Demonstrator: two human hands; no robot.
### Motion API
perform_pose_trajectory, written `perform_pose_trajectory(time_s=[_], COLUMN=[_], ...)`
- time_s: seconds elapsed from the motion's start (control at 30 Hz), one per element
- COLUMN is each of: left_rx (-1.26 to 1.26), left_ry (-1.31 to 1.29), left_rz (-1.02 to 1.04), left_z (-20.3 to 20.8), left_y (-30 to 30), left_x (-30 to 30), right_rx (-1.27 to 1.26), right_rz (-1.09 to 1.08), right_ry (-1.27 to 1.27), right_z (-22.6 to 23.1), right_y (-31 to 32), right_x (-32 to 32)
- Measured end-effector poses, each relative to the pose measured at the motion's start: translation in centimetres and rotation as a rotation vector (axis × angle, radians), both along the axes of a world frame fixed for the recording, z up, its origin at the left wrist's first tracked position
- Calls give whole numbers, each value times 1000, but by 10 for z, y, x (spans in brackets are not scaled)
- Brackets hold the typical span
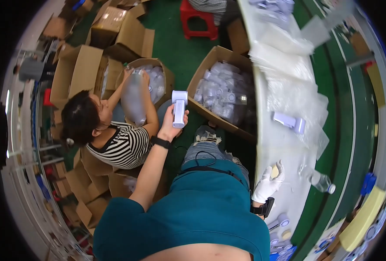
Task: Assembling handheld electric fans by snapping plastic housing components and internal parts together at an assembly line.
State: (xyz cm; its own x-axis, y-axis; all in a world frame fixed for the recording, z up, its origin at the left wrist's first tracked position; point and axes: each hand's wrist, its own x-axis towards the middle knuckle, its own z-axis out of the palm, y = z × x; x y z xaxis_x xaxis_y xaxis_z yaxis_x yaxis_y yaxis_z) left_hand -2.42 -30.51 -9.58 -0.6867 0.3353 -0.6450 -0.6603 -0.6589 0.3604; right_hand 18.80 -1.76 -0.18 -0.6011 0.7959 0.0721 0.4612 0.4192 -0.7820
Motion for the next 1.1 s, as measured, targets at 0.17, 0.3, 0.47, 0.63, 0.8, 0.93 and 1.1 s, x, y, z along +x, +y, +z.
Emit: perform_pose_trajectory(time_s=[0.17, 0.3, 0.47, 0.63, 0.8, 0.93, 1.1], left_rx=[102, 243, 239, 356, 482, 510, 52], left_ry=[-146, -230, -224, -190, -77, -50, -651], left_rz=[334, 490, 536, 472, 470, 552, 832], left_z=[-60, -84, -96, -98, -91, -86, -58], left_y=[-64, -95, -115, -123, -124, -137, -126], left_x=[-29, -41, -44, -49, -55, -66, -85], right_rx=[-58, -133, -267, -373, -362, -376, -524], right_rz=[156, 213, 196, 142, 151, 173, 184], right_ry=[-43, -56, -69, -56, -105, -108, -15], right_z=[7, 1, -6, -11, 2, 2, 17], right_y=[-23, -42, -57, -66, -77, -75, -81], right_x=[-47, -78, -94, -101, -110, -108, -113])
